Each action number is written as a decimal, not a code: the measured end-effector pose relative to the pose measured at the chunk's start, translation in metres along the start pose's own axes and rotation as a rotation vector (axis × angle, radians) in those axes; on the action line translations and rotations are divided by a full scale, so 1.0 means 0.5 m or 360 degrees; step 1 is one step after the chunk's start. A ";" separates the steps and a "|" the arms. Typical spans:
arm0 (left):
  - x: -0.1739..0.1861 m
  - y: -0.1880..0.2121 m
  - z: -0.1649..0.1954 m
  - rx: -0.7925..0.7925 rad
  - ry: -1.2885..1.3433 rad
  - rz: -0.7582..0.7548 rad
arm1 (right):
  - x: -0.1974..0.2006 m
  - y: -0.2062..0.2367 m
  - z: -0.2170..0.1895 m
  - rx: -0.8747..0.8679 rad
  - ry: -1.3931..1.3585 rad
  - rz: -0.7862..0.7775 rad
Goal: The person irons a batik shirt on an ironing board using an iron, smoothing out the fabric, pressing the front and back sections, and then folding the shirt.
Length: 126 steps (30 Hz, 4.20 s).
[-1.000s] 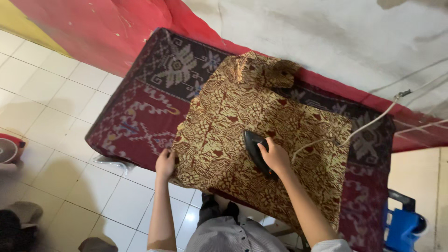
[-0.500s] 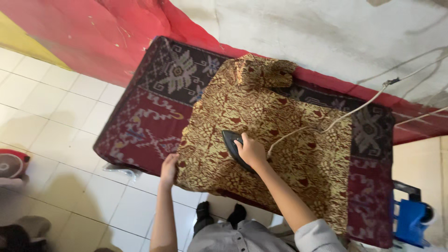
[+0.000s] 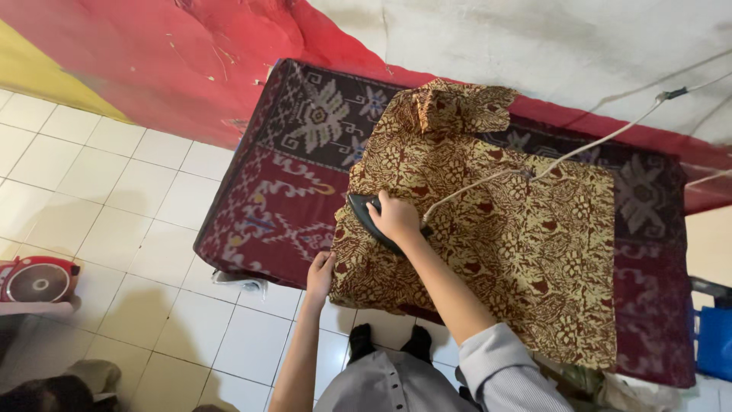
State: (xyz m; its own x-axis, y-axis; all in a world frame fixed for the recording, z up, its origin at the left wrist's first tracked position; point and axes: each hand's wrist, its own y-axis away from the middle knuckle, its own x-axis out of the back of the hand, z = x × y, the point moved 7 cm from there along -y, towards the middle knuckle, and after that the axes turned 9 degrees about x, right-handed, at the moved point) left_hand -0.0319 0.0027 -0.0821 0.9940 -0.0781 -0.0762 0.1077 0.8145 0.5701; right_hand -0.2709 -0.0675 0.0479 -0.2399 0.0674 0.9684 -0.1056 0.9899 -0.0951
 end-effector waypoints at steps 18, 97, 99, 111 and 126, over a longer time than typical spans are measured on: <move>0.026 0.019 0.025 -0.0342 -0.1408 0.0355 | 0.062 0.419 0.213 -0.0577 0.0053 -0.0386; -0.035 -0.114 0.201 -0.0299 -0.1068 0.0408 | -0.015 0.021 0.014 -0.0487 0.0279 0.0066; -0.030 -0.128 0.191 -0.0157 -0.1032 0.0362 | -0.028 -0.004 0.006 -0.0494 0.0251 -0.0017; -0.027 -0.163 0.170 -0.0093 -0.1062 0.0260 | -0.028 0.041 0.085 -0.0600 -0.0007 0.0282; -0.038 -0.151 0.150 -0.0138 -0.1058 0.0457 | 0.015 -0.072 0.189 -0.0634 0.0152 -0.0106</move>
State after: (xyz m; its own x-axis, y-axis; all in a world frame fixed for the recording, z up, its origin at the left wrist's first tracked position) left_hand -0.0574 -0.1006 -0.0623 0.7863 -0.1647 0.5954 -0.1335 0.8957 0.4241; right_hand -0.3603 -0.1146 0.0369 -0.1528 -0.0054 0.9882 0.2682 0.9622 0.0467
